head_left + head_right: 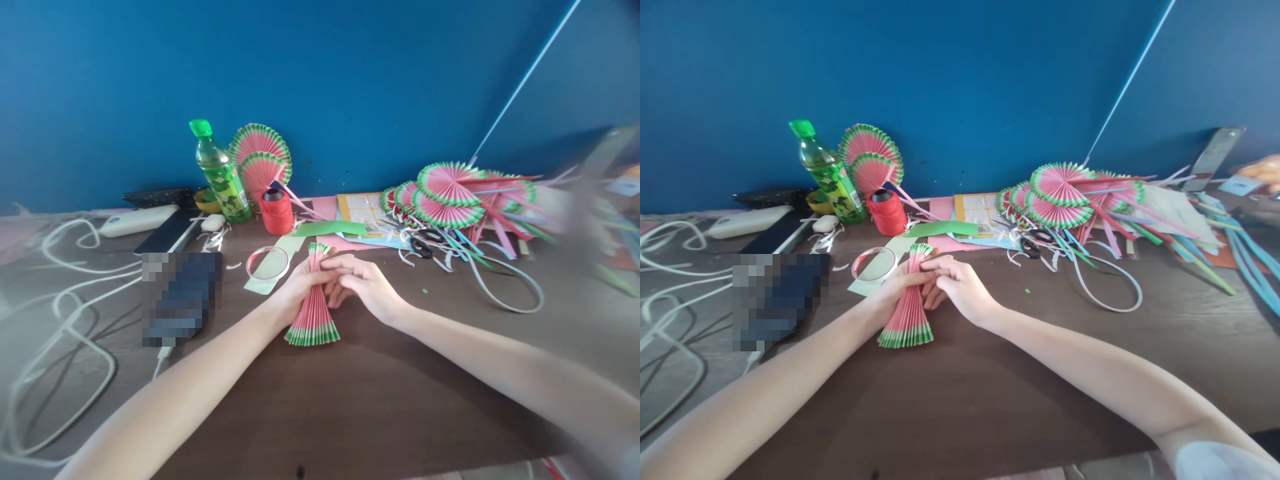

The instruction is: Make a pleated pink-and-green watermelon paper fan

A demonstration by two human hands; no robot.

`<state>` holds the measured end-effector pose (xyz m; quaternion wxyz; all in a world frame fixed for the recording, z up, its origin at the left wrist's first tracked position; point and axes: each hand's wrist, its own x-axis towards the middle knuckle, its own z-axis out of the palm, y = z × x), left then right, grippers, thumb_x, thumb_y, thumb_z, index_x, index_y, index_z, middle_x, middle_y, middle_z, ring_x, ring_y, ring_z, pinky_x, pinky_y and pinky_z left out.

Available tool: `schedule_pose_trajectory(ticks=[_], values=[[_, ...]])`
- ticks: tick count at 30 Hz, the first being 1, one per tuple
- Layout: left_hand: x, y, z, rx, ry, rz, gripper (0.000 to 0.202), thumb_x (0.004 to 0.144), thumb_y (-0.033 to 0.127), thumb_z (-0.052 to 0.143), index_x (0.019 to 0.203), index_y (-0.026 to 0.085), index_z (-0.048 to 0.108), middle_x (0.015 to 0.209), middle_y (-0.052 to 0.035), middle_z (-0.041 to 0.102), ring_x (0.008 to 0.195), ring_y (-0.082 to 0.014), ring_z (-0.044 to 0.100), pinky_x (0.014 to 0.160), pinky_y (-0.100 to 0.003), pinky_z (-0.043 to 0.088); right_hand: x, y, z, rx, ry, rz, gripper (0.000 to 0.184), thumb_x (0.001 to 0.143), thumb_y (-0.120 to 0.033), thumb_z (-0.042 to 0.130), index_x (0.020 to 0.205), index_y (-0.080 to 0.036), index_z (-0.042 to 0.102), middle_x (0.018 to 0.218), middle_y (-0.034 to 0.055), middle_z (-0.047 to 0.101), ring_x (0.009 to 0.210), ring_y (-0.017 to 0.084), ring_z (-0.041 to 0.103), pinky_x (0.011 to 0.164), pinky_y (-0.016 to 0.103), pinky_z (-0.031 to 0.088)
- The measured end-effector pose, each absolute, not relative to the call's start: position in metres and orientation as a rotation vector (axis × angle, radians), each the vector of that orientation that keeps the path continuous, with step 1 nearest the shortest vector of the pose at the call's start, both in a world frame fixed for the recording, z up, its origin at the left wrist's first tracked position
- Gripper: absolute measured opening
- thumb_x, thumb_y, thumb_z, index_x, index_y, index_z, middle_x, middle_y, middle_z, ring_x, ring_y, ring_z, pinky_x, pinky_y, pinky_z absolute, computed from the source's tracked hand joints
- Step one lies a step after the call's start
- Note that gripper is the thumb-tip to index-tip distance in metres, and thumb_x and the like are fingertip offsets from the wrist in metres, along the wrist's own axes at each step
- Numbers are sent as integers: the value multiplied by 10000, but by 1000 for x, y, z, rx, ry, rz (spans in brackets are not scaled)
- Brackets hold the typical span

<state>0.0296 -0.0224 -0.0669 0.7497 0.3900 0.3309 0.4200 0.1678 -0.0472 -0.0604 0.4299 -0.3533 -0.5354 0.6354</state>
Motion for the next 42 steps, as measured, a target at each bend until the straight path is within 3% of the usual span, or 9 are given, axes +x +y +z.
schedule_pose_trajectory(ticks=[3, 6, 10, 12, 14, 19, 28, 35, 42], values=[[32, -22, -68, 769, 718, 951, 445, 596, 15, 577, 1020, 144, 612, 816, -38, 685, 727, -160, 647, 768, -308, 510, 173, -45, -60, -933, -1367, 1517, 317, 691, -115, 409, 970, -154, 555, 619, -20, 591, 476, 130, 600, 476, 278, 496], [33, -23, -68, 745, 627, 948, 432, 576, -27, 495, 968, 101, 624, 923, -84, 692, 930, -203, 634, 939, -346, 434, 181, -39, -58, -981, -1439, 1275, 235, 726, -142, 417, 904, -152, 570, 651, -7, 587, 504, 116, 570, 484, 266, 464], [31, -26, -67, 777, 467, 748, 619, 535, -54, 404, 1115, 88, 566, 1158, -123, 626, 1171, -240, 511, 1073, -397, 277, 195, -24, -50, -1009, -1714, 775, 203, 758, -199, 538, 955, -195, 588, 930, 38, 619, 882, 175, 566, 779, 343, 447], [31, -27, -66, 792, 406, 653, 656, 538, -46, 396, 1164, 91, 533, 1202, -131, 600, 1198, -251, 486, 1084, -420, 245, 201, -16, -46, -941, -1867, 788, 361, 744, -289, 614, 1093, -222, 554, 1120, 56, 585, 1073, 216, 504, 898, 387, 393], [31, -28, -65, 806, 356, 588, 648, 548, -35, 397, 1170, 91, 525, 1208, -135, 595, 1198, -263, 484, 1082, -442, 234, 205, -11, -43, -876, -1981, 950, 430, 744, -361, 626, 1139, -217, 540, 1154, 67, 583, 1099, 223, 506, 921, 393, 384], [32, -33, -65, 807, 262, 446, 616, 565, -1, 410, 1165, 71, 527, 1223, -151, 581, 1196, -275, 485, 1077, -461, 230, 205, -11, -40, -967, -2065, 1254, 290, 746, -418, 615, 892, -168, 635, 860, 36, 658, 792, 165, 591, 732, 312, 453], [31, -34, -68, 853, 257, 429, 581, 622, 6, 445, 1196, 80, 498, 1270, -164, 538, 1189, -278, 490, 1067, -461, 251, 200, -16, -32, -1077, -1841, 1364, 302, 667, -421, 671, 614, -148, 553, 584, -37, 501, 551, 80, 425, 545, 251, 319], [25, -32, -62, 992, 376, 378, 417, 808, 168, 498, 1210, 61, 502, 1276, -228, 509, 1154, -297, 520, 1026, -471, 314, 207, -9, -35, -1096, -1663, 1382, 236, 642, -321, 670, 543, -159, 531, 556, -43, 495, 609, 95, 454, 640, 270, 333], [24, -35, -59, 949, 270, 288, 388, 836, 141, 427, 1209, 71, 507, 1269, -210, 523, 1146, -274, 531, 1022, -452, 319, 212, -3, -34, -1098, -1547, 1454, 170, 587, -296, 684, 565, -161, 583, 561, -24, 543, 609, 110, 476, 649, 282, 346]])
